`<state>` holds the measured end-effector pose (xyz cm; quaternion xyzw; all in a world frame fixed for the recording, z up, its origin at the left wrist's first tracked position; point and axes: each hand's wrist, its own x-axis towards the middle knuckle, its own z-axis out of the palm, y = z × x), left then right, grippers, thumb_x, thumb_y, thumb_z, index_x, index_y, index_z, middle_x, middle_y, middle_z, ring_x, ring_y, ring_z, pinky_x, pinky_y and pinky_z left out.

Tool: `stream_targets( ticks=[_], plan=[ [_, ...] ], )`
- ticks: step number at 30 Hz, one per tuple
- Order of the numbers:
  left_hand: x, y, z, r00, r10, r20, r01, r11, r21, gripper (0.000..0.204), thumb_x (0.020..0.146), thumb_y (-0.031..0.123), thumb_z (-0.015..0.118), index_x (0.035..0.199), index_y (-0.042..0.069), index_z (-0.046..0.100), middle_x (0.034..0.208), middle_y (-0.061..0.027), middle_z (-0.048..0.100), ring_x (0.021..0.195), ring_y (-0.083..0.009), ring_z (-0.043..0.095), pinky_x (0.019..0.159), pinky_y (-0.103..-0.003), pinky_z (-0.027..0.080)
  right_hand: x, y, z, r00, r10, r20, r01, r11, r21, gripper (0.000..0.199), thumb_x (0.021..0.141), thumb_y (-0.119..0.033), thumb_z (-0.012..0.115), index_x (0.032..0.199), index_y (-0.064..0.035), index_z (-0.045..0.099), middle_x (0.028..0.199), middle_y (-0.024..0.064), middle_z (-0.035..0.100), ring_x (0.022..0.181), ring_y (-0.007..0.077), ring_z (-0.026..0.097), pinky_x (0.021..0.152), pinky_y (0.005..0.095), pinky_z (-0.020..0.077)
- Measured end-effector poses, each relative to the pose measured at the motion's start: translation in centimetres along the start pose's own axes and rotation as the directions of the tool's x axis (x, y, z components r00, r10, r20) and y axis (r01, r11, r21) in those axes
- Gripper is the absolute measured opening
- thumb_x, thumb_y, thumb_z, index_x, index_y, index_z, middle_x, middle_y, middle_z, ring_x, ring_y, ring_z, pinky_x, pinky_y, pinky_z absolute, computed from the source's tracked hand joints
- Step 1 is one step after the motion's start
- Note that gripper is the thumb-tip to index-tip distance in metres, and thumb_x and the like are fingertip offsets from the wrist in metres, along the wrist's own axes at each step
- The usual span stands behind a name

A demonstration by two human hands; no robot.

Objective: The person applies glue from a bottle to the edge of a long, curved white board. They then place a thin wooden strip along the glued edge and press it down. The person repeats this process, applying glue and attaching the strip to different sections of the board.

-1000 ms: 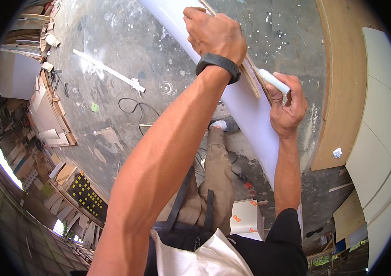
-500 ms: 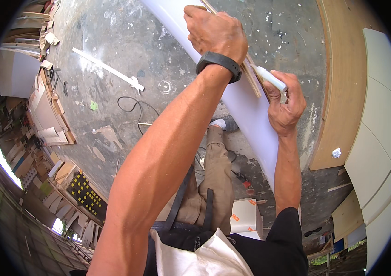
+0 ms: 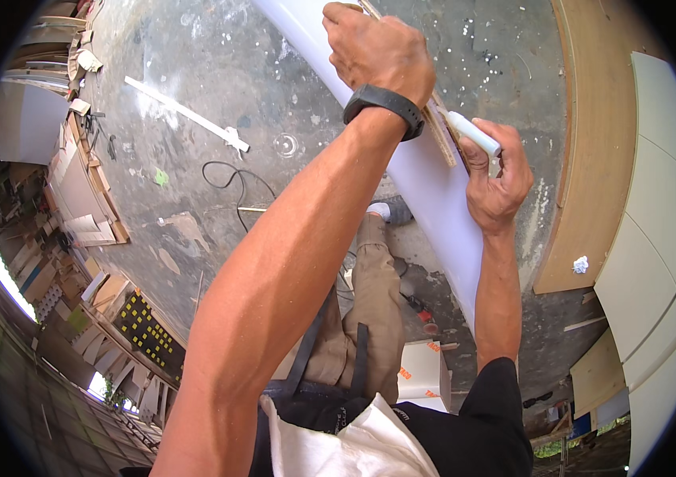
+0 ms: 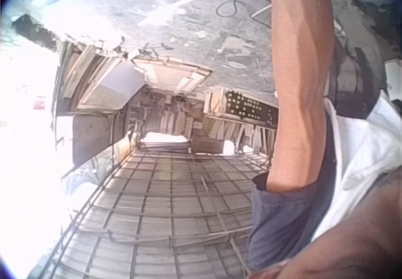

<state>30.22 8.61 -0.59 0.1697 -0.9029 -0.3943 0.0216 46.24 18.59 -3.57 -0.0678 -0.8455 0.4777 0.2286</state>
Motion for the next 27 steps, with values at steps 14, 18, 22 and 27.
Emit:
stream_targets(
  ticks=[14,18,22,27],
  plan=[
    [0.15,0.09,-0.08,0.999,-0.049,0.022,0.05,0.998,-0.024,0.03,0.088,0.007,0.052,0.113,-0.01,0.056,0.105,-0.0347,0.065,0.102,-0.0499,0.065,0.093,-0.053,0.049,0.36,-0.27,0.3,1.0,-0.023,0.009,0.024,0.999,-0.046,0.023,0.094,-0.016,0.077,0.111,-0.0038,0.068,0.099,0.0096,0.073,0.084,0.0237,0.072,0.071,0.0342,0.0565],
    [0.1,0.05,-0.02,1.0,-0.029,0.005,0.029,1.0,-0.01,0.03,0.088,0.007,0.054,0.114,-0.01,0.056,0.105,-0.0347,0.065,0.101,-0.0498,0.065,0.093,-0.053,0.05,0.36,-0.22,0.36,1.0,-0.026,0.006,0.026,0.999,-0.043,0.023,0.094,-0.016,0.077,0.112,-0.0041,0.068,0.099,0.0092,0.073,0.084,0.0234,0.072,0.071,0.0342,0.0569],
    [0.16,-0.02,0.05,1.0,-0.022,0.0,0.022,1.0,-0.003,0.03,0.088,0.007,0.055,0.114,-0.01,0.056,0.105,-0.0349,0.065,0.101,-0.0498,0.065,0.093,-0.053,0.05,0.36,-0.18,0.39,0.999,-0.033,0.009,0.033,0.999,-0.039,0.023,0.094,-0.017,0.077,0.112,-0.0043,0.069,0.099,0.0088,0.073,0.085,0.0234,0.072,0.071,0.0343,0.0573],
    [0.12,-0.05,0.05,1.0,-0.018,0.0,0.018,1.0,0.0,0.03,0.089,0.008,0.055,0.113,-0.01,0.056,0.105,-0.0349,0.065,0.101,-0.05,0.065,0.092,-0.053,0.05,0.45,-0.24,0.34,0.999,-0.035,0.004,0.035,0.998,-0.053,0.023,0.094,-0.018,0.077,0.112,-0.0042,0.069,0.099,0.0087,0.073,0.085,0.023,0.072,0.071,0.034,0.0575]
  ],
)
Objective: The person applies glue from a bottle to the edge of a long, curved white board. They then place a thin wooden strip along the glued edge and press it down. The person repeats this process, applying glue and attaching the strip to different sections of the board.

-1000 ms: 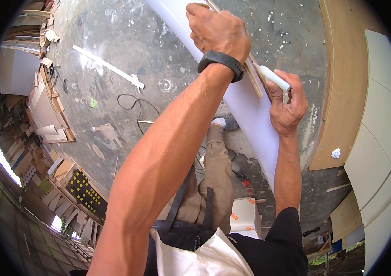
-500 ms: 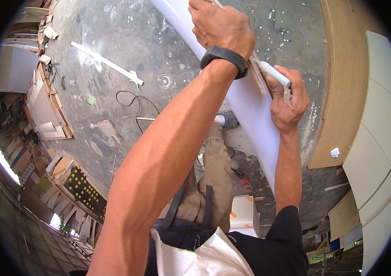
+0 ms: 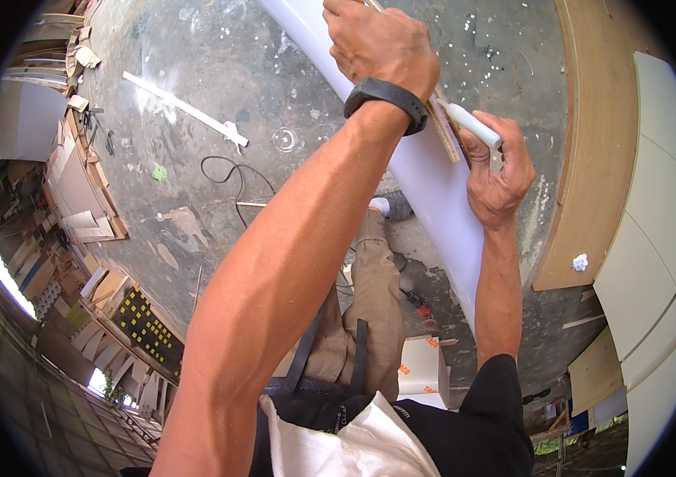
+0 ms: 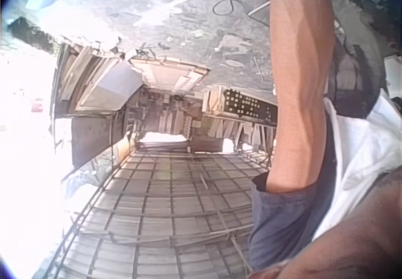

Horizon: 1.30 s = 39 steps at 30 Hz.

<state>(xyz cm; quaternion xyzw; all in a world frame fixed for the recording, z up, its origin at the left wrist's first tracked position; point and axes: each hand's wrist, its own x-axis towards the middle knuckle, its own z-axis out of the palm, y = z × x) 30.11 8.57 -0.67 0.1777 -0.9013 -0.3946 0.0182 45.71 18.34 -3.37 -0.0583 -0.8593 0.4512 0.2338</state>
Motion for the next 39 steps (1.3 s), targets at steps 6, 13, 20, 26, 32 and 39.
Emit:
stream_targets(
  ticks=[6,13,20,26,32,39],
  plan=[
    [0.1,-0.2,0.2,1.0,0.008,-0.01,-0.008,1.0,0.0,0.03,0.089,0.008,0.054,0.113,-0.01,0.056,0.105,-0.0347,0.065,0.101,-0.0501,0.065,0.092,-0.053,0.049,-0.1,0.1,0.0,1.0,0.008,-0.003,-0.008,1.0,0.006,0.023,0.095,-0.018,0.076,0.112,-0.0042,0.069,0.099,0.0087,0.074,0.085,0.0228,0.073,0.071,0.0335,0.0578],
    [0.0,0.1,0.0,1.0,-0.023,-0.001,0.023,1.0,0.003,0.03,0.089,0.007,0.054,0.114,-0.01,0.056,0.105,-0.0344,0.065,0.101,-0.0492,0.065,0.092,-0.053,0.05,-0.6,0.0,-0.2,0.999,0.045,-0.016,-0.045,0.999,0.018,0.025,0.094,-0.017,0.078,0.113,-0.0037,0.068,0.099,0.0104,0.074,0.086,0.0232,0.073,0.072,0.0338,0.058],
    [-0.2,0.5,-0.3,1.0,-0.004,0.0,0.004,1.0,-0.008,0.03,0.089,0.007,0.055,0.114,-0.01,0.056,0.104,-0.0343,0.065,0.101,-0.0494,0.065,0.092,-0.053,0.05,-0.5,0.1,-0.3,1.0,0.017,-0.014,-0.017,1.0,0.025,0.024,0.093,-0.015,0.078,0.111,-0.0029,0.068,0.099,0.011,0.074,0.086,0.0238,0.073,0.073,0.0342,0.0579],
    [-0.3,0.6,-0.5,1.0,-0.016,0.008,0.016,1.0,0.0,0.029,0.09,0.007,0.054,0.113,-0.01,0.056,0.104,-0.0344,0.065,0.1,-0.05,0.065,0.092,-0.054,0.05,-0.9,0.1,-0.4,0.999,0.049,-0.015,-0.049,0.998,0.032,0.024,0.093,-0.016,0.078,0.111,-0.0026,0.069,0.1,0.0115,0.074,0.086,0.0236,0.072,0.073,0.0342,0.0577],
    [0.0,0.0,0.1,1.0,0.007,-0.014,-0.007,1.0,0.022,0.029,0.09,0.007,0.053,0.112,-0.01,0.056,0.103,-0.0344,0.065,0.1,-0.0505,0.065,0.092,-0.054,0.05,-0.8,-0.1,-0.5,0.999,0.042,-0.01,-0.042,0.999,0.021,0.023,0.094,-0.017,0.077,0.111,-0.0026,0.069,0.1,0.0113,0.074,0.086,0.0235,0.073,0.072,0.0343,0.0573],
    [0.0,0.2,0.0,1.0,-0.007,-0.003,0.007,1.0,0.009,0.029,0.089,0.007,0.053,0.112,-0.011,0.056,0.103,-0.0348,0.065,0.1,-0.0504,0.066,0.092,-0.054,0.05,-1.0,0.3,-0.5,1.0,0.013,-0.008,-0.013,1.0,-0.008,0.024,0.094,-0.018,0.078,0.11,-0.0036,0.069,0.098,0.0104,0.074,0.084,0.0232,0.073,0.07,0.0339,0.0569]
  ],
)
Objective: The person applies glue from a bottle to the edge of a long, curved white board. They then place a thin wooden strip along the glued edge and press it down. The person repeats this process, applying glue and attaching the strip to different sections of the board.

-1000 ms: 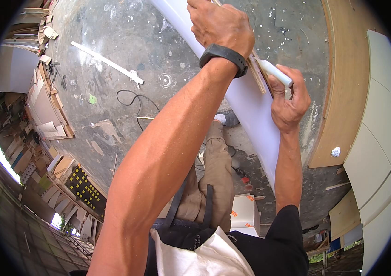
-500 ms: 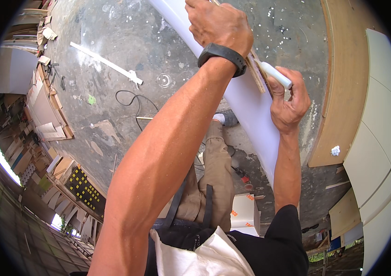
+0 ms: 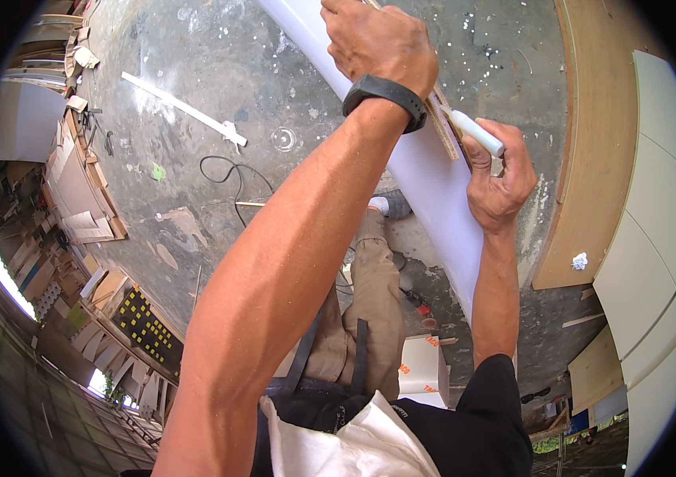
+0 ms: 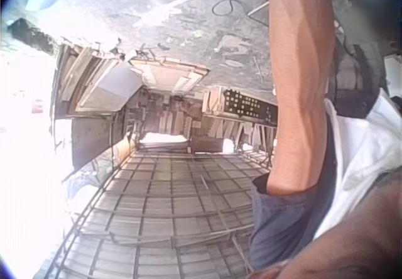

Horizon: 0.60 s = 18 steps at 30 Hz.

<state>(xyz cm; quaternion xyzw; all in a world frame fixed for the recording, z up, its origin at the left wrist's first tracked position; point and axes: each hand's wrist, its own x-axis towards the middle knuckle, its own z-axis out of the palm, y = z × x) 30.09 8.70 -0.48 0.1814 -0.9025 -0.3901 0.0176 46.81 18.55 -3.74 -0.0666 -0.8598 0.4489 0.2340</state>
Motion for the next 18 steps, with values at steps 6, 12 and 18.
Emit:
stream_targets(
  ticks=[6,12,18],
  plan=[
    [0.11,-0.07,-0.05,1.0,0.003,0.0,-0.003,1.0,0.002,0.029,0.089,0.007,0.053,0.112,-0.01,0.056,0.103,-0.0346,0.065,0.099,-0.0502,0.066,0.092,-0.054,0.05,0.09,-0.09,0.1,1.0,-0.012,-0.005,0.012,1.0,-0.009,0.024,0.094,-0.02,0.078,0.109,-0.004,0.069,0.097,0.0096,0.073,0.083,0.0228,0.073,0.069,0.034,0.0567],
    [0.2,-0.27,0.24,1.0,0.009,-0.016,-0.009,1.0,-0.003,0.029,0.089,0.007,0.054,0.112,-0.01,0.057,0.104,-0.0341,0.066,0.1,-0.0497,0.066,0.092,-0.053,0.05,0.05,-0.02,0.06,1.0,0.002,-0.008,-0.002,1.0,-0.005,0.024,0.094,-0.02,0.077,0.11,-0.0033,0.068,0.096,0.0098,0.073,0.083,0.0234,0.072,0.07,0.0337,0.0567],
    [-0.26,-0.1,0.03,0.999,0.033,-0.037,-0.033,0.999,0.003,0.029,0.089,0.007,0.057,0.113,-0.01,0.059,0.105,-0.0339,0.066,0.101,-0.0496,0.065,0.092,-0.053,0.05,-0.64,-0.22,-0.49,0.996,0.091,-0.009,-0.091,0.996,0.024,0.025,0.094,-0.019,0.078,0.11,-0.0023,0.068,0.097,0.0105,0.073,0.084,0.0237,0.072,0.071,0.0332,0.0565]
  ],
)
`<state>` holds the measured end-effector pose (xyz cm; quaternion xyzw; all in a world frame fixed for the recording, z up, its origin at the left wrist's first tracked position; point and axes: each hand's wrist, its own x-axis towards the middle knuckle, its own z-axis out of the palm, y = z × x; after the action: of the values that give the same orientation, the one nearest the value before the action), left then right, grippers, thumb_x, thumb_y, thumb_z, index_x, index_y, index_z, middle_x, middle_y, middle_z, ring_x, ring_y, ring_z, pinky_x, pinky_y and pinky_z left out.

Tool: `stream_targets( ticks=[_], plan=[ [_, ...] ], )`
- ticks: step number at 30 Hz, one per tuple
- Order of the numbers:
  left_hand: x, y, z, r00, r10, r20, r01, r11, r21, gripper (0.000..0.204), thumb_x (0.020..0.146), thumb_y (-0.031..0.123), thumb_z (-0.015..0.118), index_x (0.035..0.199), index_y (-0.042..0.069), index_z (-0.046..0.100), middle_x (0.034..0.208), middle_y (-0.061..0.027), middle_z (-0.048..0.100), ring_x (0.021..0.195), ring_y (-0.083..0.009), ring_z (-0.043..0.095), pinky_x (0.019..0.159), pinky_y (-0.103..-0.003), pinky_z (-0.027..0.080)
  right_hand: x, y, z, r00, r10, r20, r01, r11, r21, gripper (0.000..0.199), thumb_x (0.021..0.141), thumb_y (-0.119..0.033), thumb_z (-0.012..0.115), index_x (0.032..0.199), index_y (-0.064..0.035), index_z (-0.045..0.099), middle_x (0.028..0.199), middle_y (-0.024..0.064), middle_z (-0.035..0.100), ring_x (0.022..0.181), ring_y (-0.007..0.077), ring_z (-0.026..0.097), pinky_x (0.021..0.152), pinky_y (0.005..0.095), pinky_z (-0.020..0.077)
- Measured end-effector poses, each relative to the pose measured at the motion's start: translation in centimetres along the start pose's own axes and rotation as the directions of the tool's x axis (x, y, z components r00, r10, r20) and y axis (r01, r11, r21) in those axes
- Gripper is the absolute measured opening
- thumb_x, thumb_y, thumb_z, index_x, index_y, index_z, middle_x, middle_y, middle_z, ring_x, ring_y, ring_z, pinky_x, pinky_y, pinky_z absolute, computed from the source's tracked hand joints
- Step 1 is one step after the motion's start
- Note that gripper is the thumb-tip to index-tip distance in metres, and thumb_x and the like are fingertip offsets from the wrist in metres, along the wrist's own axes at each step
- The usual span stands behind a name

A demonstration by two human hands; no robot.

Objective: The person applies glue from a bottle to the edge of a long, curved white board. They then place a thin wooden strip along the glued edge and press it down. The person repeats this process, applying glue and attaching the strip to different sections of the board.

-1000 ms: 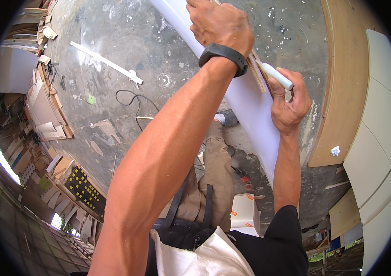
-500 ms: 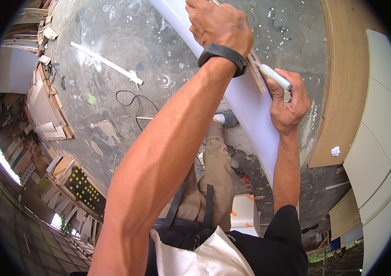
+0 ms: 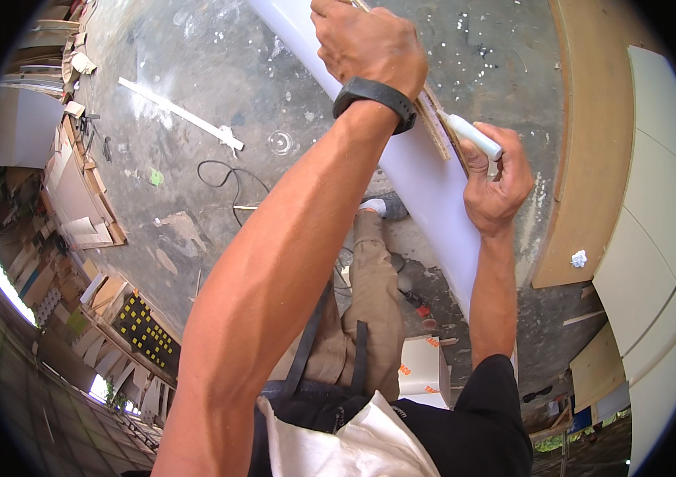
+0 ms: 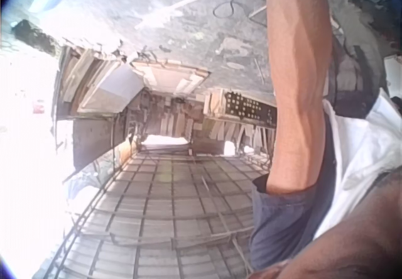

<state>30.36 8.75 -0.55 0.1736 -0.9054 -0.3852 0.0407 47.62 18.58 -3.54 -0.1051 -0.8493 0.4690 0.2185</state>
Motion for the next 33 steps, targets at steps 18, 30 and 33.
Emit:
stream_targets(
  ticks=[18,30,33],
  plan=[
    [0.2,0.1,0.0,0.999,-0.01,0.032,0.009,1.0,0.028,0.032,0.09,0.008,0.056,0.115,-0.011,0.057,0.107,-0.0342,0.065,0.103,-0.0487,0.065,0.094,-0.052,0.049,0.5,-0.1,0.2,0.993,-0.118,0.005,0.118,0.991,-0.054,0.024,0.093,-0.016,0.078,0.11,-0.0025,0.068,0.097,0.0117,0.073,0.083,0.0271,0.072,0.068,0.0363,0.0573],
    [0.3,0.0,0.0,0.998,-0.027,0.052,0.026,0.999,0.026,0.033,0.09,0.009,0.056,0.116,-0.011,0.056,0.108,-0.0344,0.065,0.104,-0.0484,0.064,0.094,-0.052,0.049,0.2,0.2,0.0,0.997,-0.079,-0.012,0.078,0.997,-0.022,0.024,0.093,-0.016,0.078,0.11,-0.0024,0.069,0.097,0.0114,0.073,0.084,0.0248,0.073,0.071,0.0345,0.058],
    [0.3,0.0,0.0,0.998,-0.03,0.054,0.029,0.999,0.023,0.033,0.09,0.008,0.056,0.116,-0.011,0.056,0.108,-0.0345,0.065,0.104,-0.0484,0.064,0.094,-0.052,0.049,0.1,0.2,0.0,0.997,-0.074,-0.025,0.074,0.997,0.002,0.024,0.094,-0.017,0.078,0.11,-0.0026,0.069,0.097,0.0113,0.073,0.085,0.0242,0.073,0.071,0.0339,0.058]
  ],
)
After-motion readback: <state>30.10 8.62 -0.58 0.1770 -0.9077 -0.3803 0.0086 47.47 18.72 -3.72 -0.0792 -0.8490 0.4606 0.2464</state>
